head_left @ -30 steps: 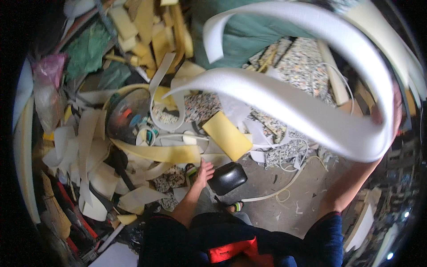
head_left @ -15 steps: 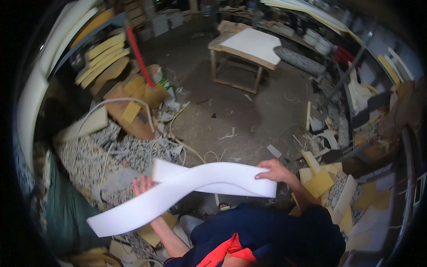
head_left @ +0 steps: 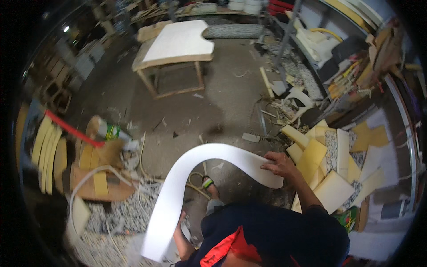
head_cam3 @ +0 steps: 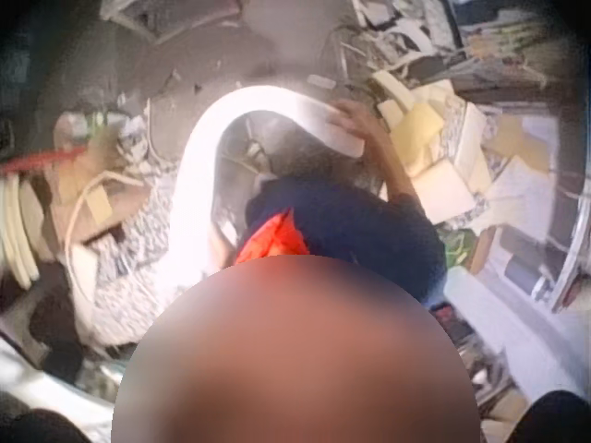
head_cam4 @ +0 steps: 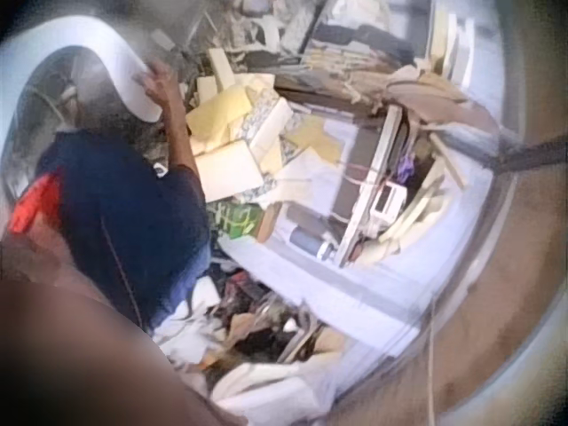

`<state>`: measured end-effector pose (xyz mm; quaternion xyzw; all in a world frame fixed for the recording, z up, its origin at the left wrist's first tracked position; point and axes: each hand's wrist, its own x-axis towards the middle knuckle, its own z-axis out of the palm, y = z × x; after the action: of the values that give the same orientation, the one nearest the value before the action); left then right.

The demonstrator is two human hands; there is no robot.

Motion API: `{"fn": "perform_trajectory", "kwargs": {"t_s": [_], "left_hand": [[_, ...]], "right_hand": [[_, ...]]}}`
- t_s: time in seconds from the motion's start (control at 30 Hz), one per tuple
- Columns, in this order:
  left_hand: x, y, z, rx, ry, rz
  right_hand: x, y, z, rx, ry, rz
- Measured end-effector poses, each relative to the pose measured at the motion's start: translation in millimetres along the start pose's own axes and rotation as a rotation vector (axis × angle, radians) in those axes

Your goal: The person wipes a large white curved panel, sprays it with a paint sprayer, and then applies a white flexible strip along its edge. The person handles the panel and strip by hand and uses the sprayer to coat the surface.

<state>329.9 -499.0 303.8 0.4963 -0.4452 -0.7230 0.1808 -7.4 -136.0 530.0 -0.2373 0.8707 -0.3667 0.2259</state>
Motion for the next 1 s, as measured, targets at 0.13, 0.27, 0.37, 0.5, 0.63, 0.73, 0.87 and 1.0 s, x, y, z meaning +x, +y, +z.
{"fn": "perform_trajectory", "kwargs": {"t_s": [0.13, 0.27, 0.37, 0.5, 0.63, 0.73, 0.87, 1.0], "left_hand": [[49.2, 59.3, 41.5, -0.060, -0.180, -0.016], [91.9, 191.7, 106.1, -0.243, -0.242, 0.356], [128.2, 297.2, 181.5, -0.633, -0.091, 0.446], [169.0, 396.5, 277.4, -0.684, -0.208, 0.407], [181.8, 427.4, 387.7, -0.347, -0.486, 0.739], [177.1, 438.8, 488.7, -0.296, -0.881, 0.632], [172.2, 445.7, 632.8, -0.168, -0.990, 0.607], [179.4, 469.4, 742.5, -0.037, -1.189, 0.648]], "right_hand": [[68.5, 0.5, -12.4, -0.162, 0.101, 0.075], [111.7, 13.6, -22.4, -0.182, 0.109, 0.148], [125.0, 37.2, -22.4, -0.281, 0.205, 0.197], [148.4, 80.9, -19.2, -0.217, 0.204, 0.370], [214.4, 124.3, -7.8, -0.131, 0.363, 0.438], [283.5, 155.4, -22.4, -0.145, 0.309, 0.400], [388.8, 170.8, -99.3, -0.047, 0.317, 0.325], [483.0, 143.4, -224.8, 0.331, 0.374, 0.255]]}}
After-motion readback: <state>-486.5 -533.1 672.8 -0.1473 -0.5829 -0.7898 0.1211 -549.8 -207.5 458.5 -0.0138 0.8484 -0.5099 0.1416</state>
